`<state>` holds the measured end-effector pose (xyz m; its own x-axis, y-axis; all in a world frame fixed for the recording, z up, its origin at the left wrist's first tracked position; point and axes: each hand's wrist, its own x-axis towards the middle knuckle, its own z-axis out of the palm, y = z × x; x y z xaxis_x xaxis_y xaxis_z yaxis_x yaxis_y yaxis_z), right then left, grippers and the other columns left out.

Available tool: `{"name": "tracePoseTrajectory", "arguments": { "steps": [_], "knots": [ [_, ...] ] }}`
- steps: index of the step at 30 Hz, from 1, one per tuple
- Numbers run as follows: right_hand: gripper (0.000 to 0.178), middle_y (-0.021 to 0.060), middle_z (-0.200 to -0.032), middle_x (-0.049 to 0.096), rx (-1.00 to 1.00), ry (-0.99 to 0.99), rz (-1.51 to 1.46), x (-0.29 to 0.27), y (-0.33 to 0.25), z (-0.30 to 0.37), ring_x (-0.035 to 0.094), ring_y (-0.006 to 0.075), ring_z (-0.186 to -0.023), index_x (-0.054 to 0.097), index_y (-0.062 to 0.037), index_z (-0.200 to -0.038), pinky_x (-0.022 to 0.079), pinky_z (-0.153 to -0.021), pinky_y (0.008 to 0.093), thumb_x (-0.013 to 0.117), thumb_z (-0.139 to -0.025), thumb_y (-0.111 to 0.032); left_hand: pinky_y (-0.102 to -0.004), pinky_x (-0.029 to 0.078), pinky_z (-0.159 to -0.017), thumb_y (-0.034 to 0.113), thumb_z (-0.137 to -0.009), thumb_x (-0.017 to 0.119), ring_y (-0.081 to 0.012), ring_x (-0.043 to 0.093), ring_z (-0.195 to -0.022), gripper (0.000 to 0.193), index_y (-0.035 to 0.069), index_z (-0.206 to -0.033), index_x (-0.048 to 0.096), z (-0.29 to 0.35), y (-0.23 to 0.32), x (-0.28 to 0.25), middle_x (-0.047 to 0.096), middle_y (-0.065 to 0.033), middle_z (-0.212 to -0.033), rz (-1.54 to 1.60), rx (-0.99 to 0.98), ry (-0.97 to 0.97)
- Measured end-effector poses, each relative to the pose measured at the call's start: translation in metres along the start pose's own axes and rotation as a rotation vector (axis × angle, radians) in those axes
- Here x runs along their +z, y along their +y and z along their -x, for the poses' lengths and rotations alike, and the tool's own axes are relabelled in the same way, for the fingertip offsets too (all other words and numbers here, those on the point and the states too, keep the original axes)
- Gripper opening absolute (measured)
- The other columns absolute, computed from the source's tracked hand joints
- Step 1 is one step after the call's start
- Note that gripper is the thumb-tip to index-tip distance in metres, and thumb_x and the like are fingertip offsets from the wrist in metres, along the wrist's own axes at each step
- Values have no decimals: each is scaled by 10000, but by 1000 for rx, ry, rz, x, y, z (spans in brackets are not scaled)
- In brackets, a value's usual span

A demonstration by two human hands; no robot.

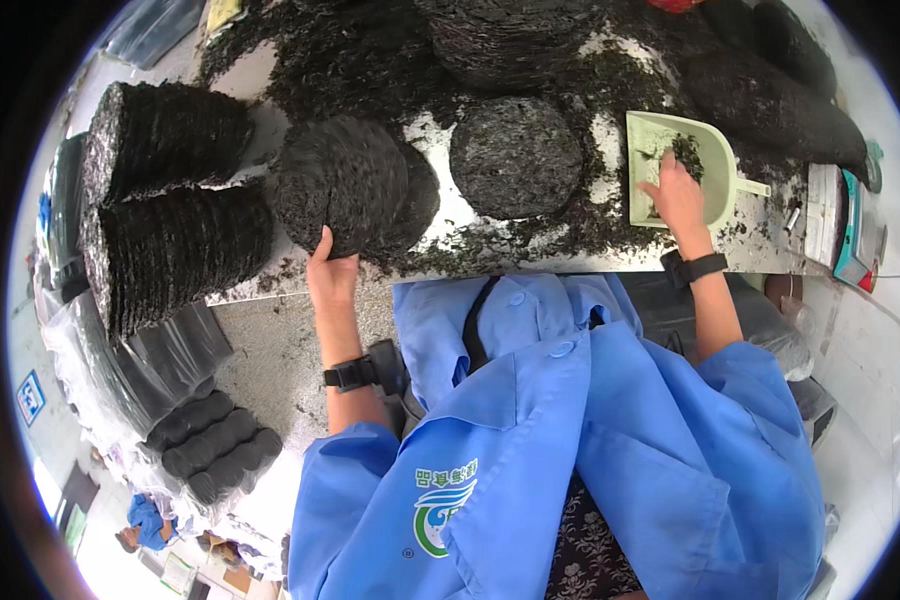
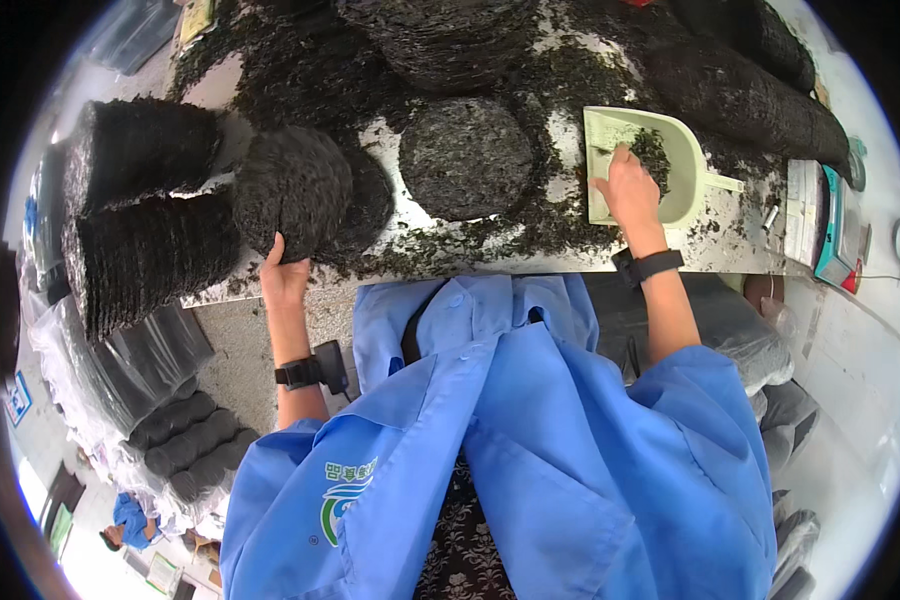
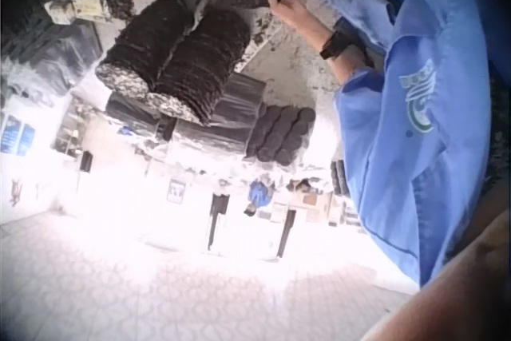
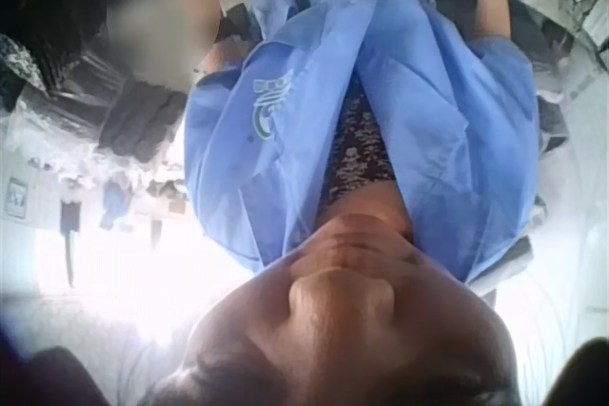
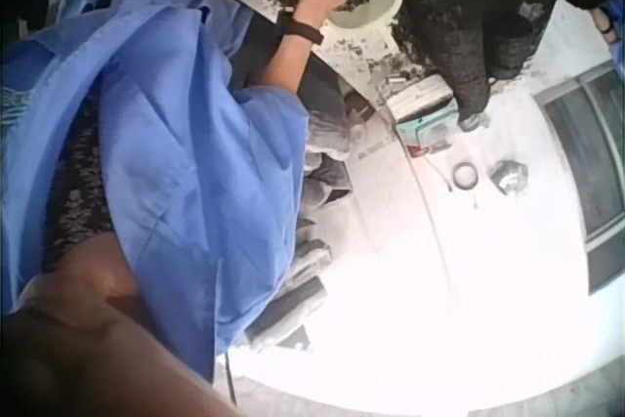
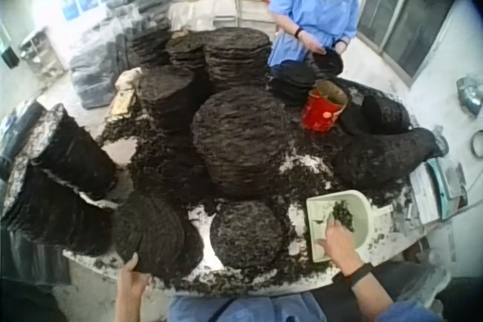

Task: The person repeatedly picks up individual sheets of dark, dried seaweed from a large pile on a table and stacks them into neat, cylindrical bundles. The person uses both hands to align the sheets and occasionally brushes off loose debris. The process is repetitive, focusing on building up the height of the stacks.

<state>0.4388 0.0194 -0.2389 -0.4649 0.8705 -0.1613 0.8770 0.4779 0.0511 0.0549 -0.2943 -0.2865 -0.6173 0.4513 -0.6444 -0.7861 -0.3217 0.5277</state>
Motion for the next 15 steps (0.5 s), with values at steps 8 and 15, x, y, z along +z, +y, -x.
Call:
{"name": "tracePoseTrajectory", "arguments": {
  "steps": [8, 15],
  "knots": [
    [812, 226, -1413, 318, -628, -39, -169, 27, -117, 21, 287, 379, -1331, 448, -91, -1274, 279, -1063, 506, 820, -608, -368, -624, 295, -937, 405, -850, 628, -457, 224, -1283, 587, 298, -1374, 387, -26, -30, -31, 191, -182, -1447, -1980, 835, 82],
    [650, 213, -1394, 354, -705, -40, -157, 49, -134, 1, 304, 409, -1317, 456, -68, -1248, 370, -1006, 534, 706, -753, -406, -652, 283, -941, 366, -858, 607, -432, 197, -1329, 493, 322, -1328, 464, -16, -29, -21, 229, -167, -1453, -1969, 512, -176]
  ]
}}
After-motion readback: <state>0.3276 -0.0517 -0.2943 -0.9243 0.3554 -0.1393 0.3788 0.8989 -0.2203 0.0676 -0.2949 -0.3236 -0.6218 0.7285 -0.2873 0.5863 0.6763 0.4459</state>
